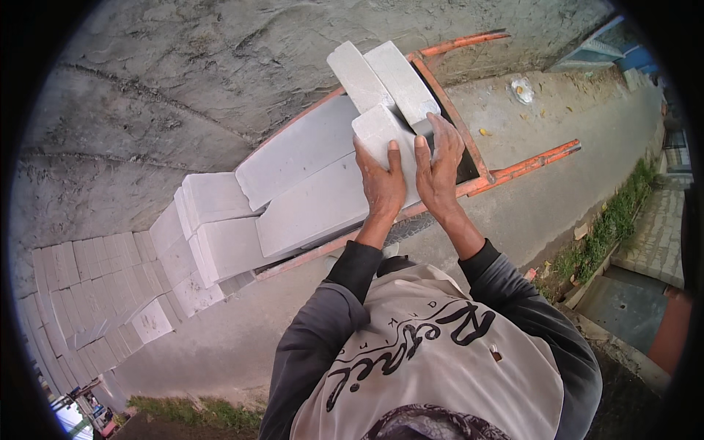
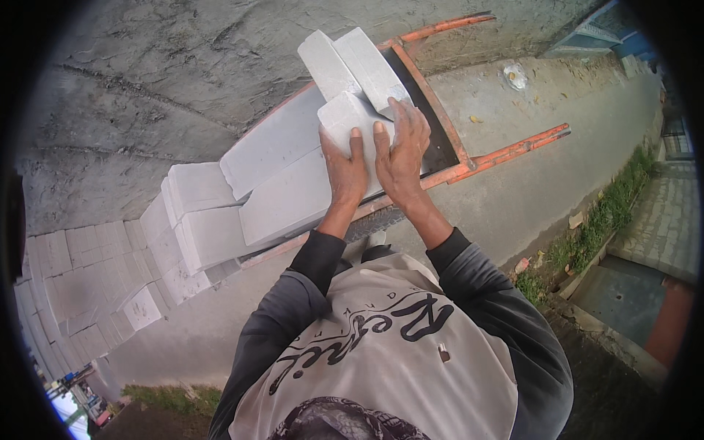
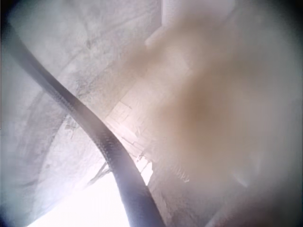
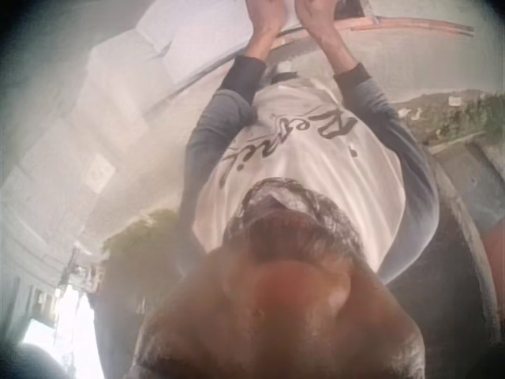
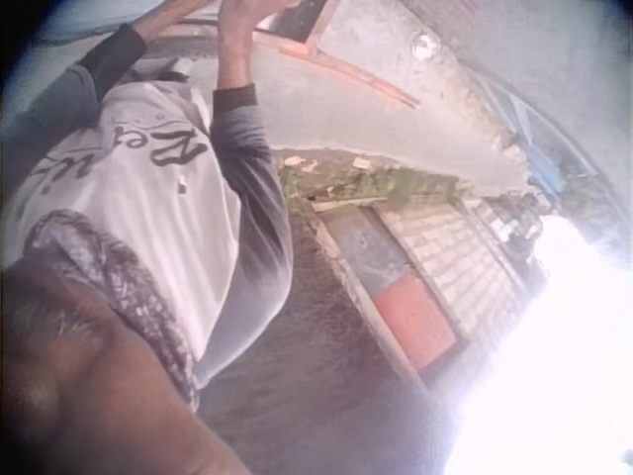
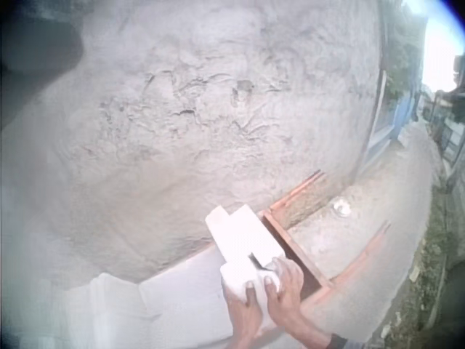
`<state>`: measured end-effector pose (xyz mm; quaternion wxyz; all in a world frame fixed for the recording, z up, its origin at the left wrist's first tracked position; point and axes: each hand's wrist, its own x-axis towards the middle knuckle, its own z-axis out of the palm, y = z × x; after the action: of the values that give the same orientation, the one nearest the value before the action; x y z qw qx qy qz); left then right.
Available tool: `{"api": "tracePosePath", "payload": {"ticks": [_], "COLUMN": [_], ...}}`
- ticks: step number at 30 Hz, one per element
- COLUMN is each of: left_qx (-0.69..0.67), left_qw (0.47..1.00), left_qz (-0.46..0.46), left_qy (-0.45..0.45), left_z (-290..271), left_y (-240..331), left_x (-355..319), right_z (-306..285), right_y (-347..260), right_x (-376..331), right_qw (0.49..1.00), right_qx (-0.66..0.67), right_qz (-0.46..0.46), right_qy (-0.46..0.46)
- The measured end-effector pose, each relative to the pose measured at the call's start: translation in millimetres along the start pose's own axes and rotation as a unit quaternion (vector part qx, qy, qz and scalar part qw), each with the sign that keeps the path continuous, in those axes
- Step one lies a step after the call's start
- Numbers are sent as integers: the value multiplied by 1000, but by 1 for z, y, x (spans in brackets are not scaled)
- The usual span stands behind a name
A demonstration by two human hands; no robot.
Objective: The person repeatedly picks up white rectangular blocks from a stack and places them onto a red handcart. The person handles the blocks one at a time, lifting and positioning them carefully on the cart.
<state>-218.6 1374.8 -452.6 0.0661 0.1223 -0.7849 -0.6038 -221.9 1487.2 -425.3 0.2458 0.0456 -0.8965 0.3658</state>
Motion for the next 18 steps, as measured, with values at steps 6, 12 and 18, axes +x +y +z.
{"api": "tracePosePath", "payload": {"ticks": [6, 12, 18], "left_qx": [-55, 8, 30], "left_qw": [996, 999, 1000], "left_qz": [-54, -37, -8], "left_qy": [-42, -16, -6], "left_z": [-11, 4, 6], "left_y": [4, 18, 13], "left_x": [2, 0, 3], "right_z": [2, -1, -1], "right_y": [-9, -9, -8], "right_x": [-26, -46, -42], "right_qw": [983, 972, 980], "right_qx": [147, 182, 140], "right_qz": [110, 144, 137], "right_qy": [19, -33, -30]}}
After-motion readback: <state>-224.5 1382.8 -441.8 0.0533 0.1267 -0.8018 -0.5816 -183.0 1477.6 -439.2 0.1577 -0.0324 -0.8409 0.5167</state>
